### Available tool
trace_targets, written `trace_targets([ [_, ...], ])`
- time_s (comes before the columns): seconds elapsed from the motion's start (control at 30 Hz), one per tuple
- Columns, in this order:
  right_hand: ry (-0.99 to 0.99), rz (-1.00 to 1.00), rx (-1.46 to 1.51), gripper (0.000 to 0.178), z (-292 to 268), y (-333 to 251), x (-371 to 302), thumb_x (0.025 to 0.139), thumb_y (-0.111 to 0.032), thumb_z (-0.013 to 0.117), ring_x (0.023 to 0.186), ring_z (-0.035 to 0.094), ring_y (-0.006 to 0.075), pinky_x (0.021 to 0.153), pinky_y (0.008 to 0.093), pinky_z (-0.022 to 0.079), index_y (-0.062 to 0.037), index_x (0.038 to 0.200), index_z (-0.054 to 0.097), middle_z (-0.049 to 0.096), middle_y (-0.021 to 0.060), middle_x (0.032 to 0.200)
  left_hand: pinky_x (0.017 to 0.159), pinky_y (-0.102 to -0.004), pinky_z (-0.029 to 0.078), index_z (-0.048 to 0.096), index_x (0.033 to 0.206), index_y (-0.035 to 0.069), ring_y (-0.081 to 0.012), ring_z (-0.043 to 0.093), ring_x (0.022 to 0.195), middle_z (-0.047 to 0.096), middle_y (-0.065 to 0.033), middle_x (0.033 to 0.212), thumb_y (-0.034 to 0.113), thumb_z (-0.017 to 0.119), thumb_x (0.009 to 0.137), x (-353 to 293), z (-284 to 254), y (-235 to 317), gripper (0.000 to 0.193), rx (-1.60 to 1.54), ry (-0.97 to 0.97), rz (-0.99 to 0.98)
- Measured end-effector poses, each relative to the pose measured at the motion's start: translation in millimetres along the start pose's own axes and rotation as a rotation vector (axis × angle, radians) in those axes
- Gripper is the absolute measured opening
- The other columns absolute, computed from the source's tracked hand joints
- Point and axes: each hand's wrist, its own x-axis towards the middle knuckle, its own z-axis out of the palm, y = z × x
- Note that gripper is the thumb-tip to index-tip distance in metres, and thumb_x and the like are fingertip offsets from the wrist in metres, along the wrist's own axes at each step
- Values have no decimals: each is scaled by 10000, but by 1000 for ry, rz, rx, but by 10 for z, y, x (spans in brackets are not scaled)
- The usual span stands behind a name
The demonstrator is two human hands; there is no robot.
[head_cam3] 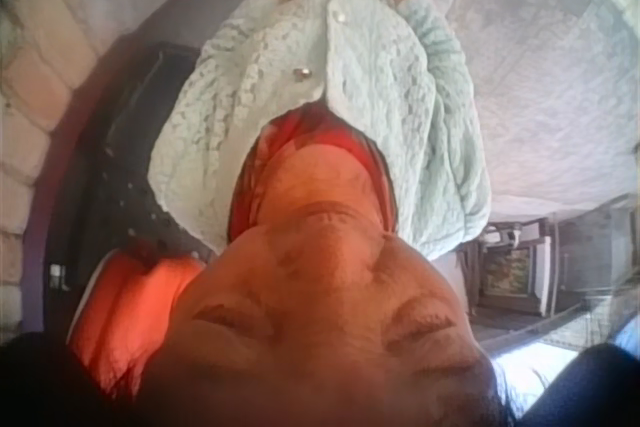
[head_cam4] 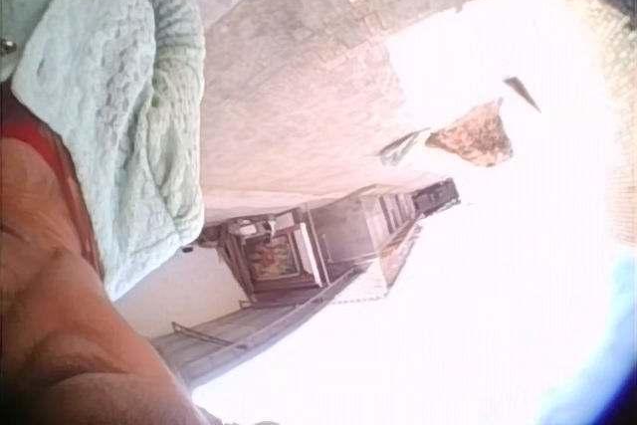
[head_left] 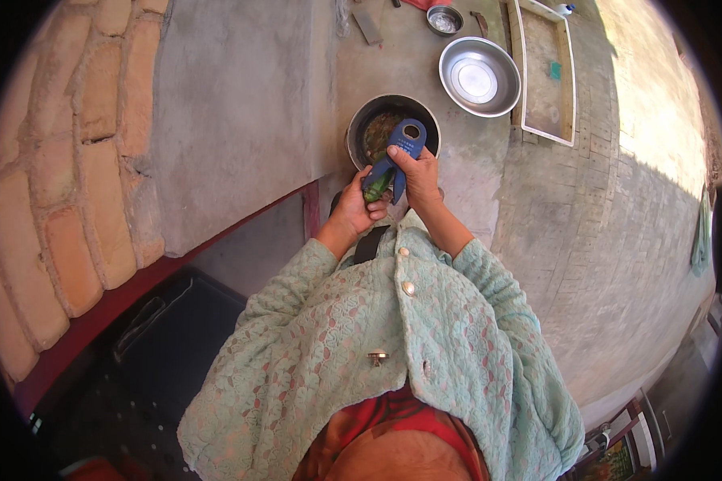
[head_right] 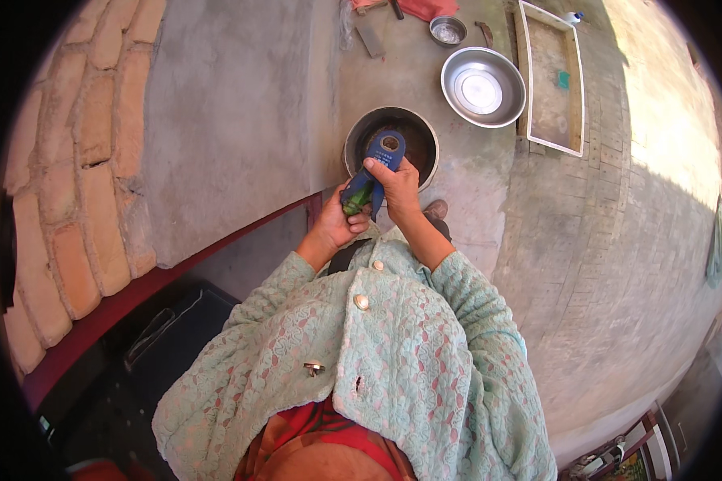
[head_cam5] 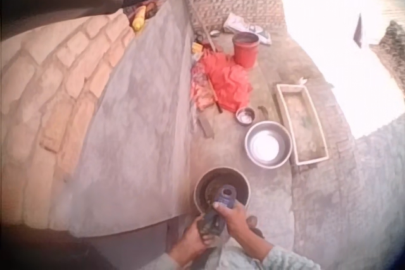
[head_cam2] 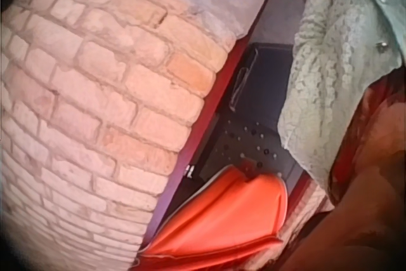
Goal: The person cuts the ends off a cucumber with a knife, then peels it with a peeler over a bucket. They place the peeled cucumber on the table, rinse a bowl with water from a pot, and wipe the bowl dry with a cloth.
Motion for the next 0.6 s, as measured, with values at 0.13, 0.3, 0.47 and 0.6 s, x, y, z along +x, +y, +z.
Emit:
trace_targets([
  [0.13,56,20,22,243,-63,121,166,722,-138,734,697,563,97,649,243,469,-41,905,607,609,7,805,374,-222,291,530,950,93,-89,356,413,497,-59,669,488,406,893,23,-118,-19,418,-33,-23,-3],
  [0.3,98,43,-21,244,-366,405,594,721,-148,733,670,566,102,633,244,473,-30,895,609,613,15,794,393,-218,297,500,1039,69,-70,332,431,488,-63,716,489,407,895,203,-304,-18,454,-62,-42,-18],
  [0.47,101,116,2,236,-570,658,1072,718,-146,737,651,563,98,626,243,471,-28,883,617,616,16,792,450,-241,326,503,1014,113,-80,346,433,505,-77,712,487,438,885,426,-446,29,400,-149,-11,-30],
  [0.6,189,59,18,255,-712,870,1305,712,-128,745,670,568,102,639,248,473,-20,904,618,625,22,817,466,-256,342,510,994,140,-90,363,435,517,-81,707,490,456,879,530,-558,39,373,-119,73,-23],
])
